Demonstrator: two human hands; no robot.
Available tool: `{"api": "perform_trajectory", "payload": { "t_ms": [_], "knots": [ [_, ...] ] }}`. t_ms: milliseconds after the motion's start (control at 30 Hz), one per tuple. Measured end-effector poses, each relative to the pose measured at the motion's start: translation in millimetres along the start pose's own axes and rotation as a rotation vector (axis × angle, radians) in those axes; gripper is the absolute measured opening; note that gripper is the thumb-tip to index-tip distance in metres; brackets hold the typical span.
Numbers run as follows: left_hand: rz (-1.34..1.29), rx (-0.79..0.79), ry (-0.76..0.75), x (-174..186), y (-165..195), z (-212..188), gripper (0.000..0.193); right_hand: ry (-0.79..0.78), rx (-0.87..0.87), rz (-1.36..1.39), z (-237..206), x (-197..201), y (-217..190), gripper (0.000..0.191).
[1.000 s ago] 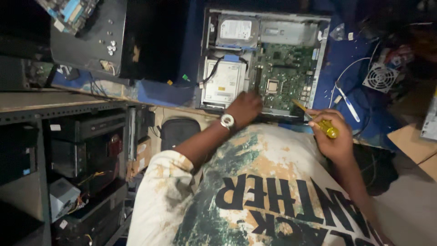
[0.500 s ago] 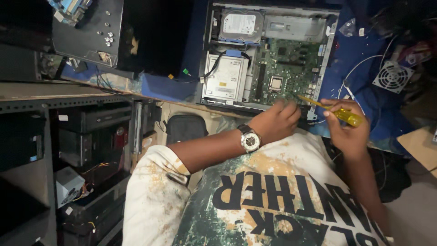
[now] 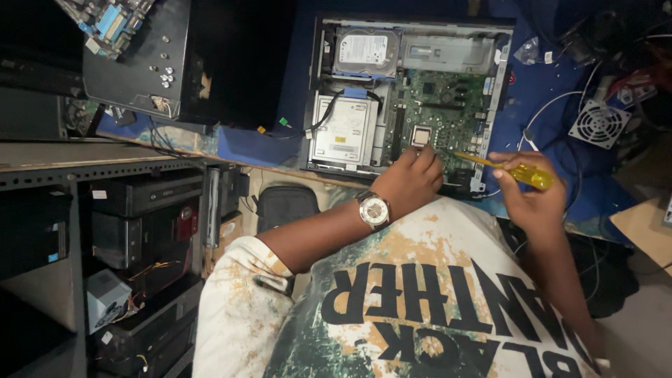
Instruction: The person uses a yellow screwdriver to remove screws from a desktop computer case and then from a power supply unit. They manipulate the screwdriver and components inside the open case, then set the power supply aside and continue unscrewing it on the workbench.
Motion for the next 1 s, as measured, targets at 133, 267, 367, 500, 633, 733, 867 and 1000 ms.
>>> {"api": "perform_trajectory", "payload": {
  "t_ms": [133, 267, 367, 500, 633, 733, 867, 1000],
  "knots": [
    [-0.011, -0.008, -0.021, -2.3, 4.6, 0.1, 0.034, -0.003, -0.020, 0.017, 0.3, -2.1, -2.1, 0.017],
    [0.026, -0.025, 0.011, -2.9, 8.9, 1.4, 0.032, -0.015, -0.017, 0.000, -0.5, -1.1, -1.1, 0.018],
    [0.021, -0.049, 0.009, -3.5, 12.2, 2.4, 0.030, -0.023, -0.007, 0.006, -0.3, 1.0, 0.8, 0.017],
    [0.047, -0.085, 0.045, 0.0, 17.3, 3.8, 0.026, -0.024, 0.016, 0.035, 0.6, 2.6, 2.8, 0.018],
    [0.033, -0.096, 0.080, 5.2, 19.2, 6.4, 0.027, -0.018, -0.002, 0.041, -0.2, 3.6, 4.9, 0.018],
    [0.032, -0.104, 0.074, 5.8, 19.0, 7.7, 0.027, -0.017, 0.010, 0.034, -0.5, 4.1, 5.4, 0.019],
    [0.045, -0.090, 0.068, -1.3, 20.6, 6.4, 0.028, -0.022, 0.035, 0.022, 1.0, 3.4, 5.9, 0.018],
    [-0.085, -0.025, -0.046, -26.5, 15.2, -5.1, 0.024, -0.018, 0.001, 0.026, 0.6, 1.9, 4.4, 0.017]
  ]
}}
Point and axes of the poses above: each hand's wrist, its own z-axis towards the middle knuckle, its own x-axis out of the back of the hand, y = z × x, the point moved 4 cm from there along z, towards the middle knuckle, and after that the axes turned 15 degrees about y, right-handed, at the moved point
